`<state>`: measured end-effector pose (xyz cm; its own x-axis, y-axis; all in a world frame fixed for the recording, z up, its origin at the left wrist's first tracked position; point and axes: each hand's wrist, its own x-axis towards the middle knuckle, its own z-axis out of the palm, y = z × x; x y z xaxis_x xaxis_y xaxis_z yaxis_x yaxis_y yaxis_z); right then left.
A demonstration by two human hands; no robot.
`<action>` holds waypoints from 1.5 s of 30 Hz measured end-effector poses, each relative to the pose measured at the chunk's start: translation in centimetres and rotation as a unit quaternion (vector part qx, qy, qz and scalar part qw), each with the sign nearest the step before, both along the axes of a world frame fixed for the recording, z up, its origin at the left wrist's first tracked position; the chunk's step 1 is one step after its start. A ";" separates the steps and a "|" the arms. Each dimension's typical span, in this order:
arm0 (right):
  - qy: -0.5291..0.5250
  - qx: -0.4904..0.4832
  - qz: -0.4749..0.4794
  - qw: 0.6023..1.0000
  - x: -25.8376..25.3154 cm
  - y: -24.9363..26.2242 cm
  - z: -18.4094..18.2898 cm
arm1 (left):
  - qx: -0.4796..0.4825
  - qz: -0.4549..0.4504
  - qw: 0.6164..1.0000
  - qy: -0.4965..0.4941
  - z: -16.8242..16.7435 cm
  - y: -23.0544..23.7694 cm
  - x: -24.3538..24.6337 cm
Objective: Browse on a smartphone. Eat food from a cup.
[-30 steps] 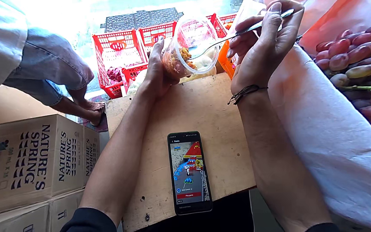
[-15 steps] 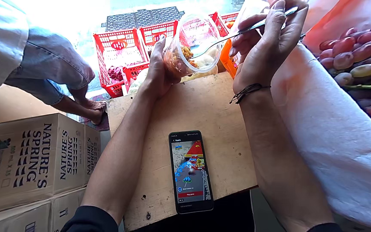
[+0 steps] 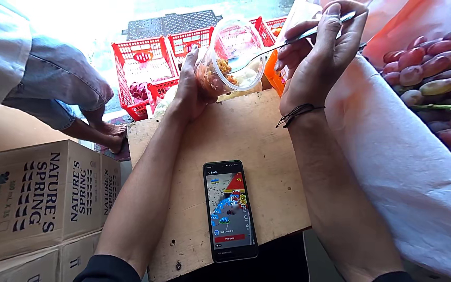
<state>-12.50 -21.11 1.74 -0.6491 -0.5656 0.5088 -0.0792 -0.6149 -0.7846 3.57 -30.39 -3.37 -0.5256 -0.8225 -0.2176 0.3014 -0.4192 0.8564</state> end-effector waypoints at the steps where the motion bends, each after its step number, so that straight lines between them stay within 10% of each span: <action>1: -0.002 0.001 0.001 1.000 -0.1 0.0 0.0 | 0.003 0.003 1.000 0.000 0.0 0.0 -0.1; 45: -0.008 0.006 0.001 1.000 -0.1 -0.2 0.1 | -0.002 -0.009 1.000 0.005 0.3 0.2 0.0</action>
<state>-12.57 -21.29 1.83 -0.6557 -0.5727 0.4919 -0.0648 -0.6064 -0.7925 3.62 -30.22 -3.06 -0.5424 -0.8135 -0.2098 0.3023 -0.4220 0.8547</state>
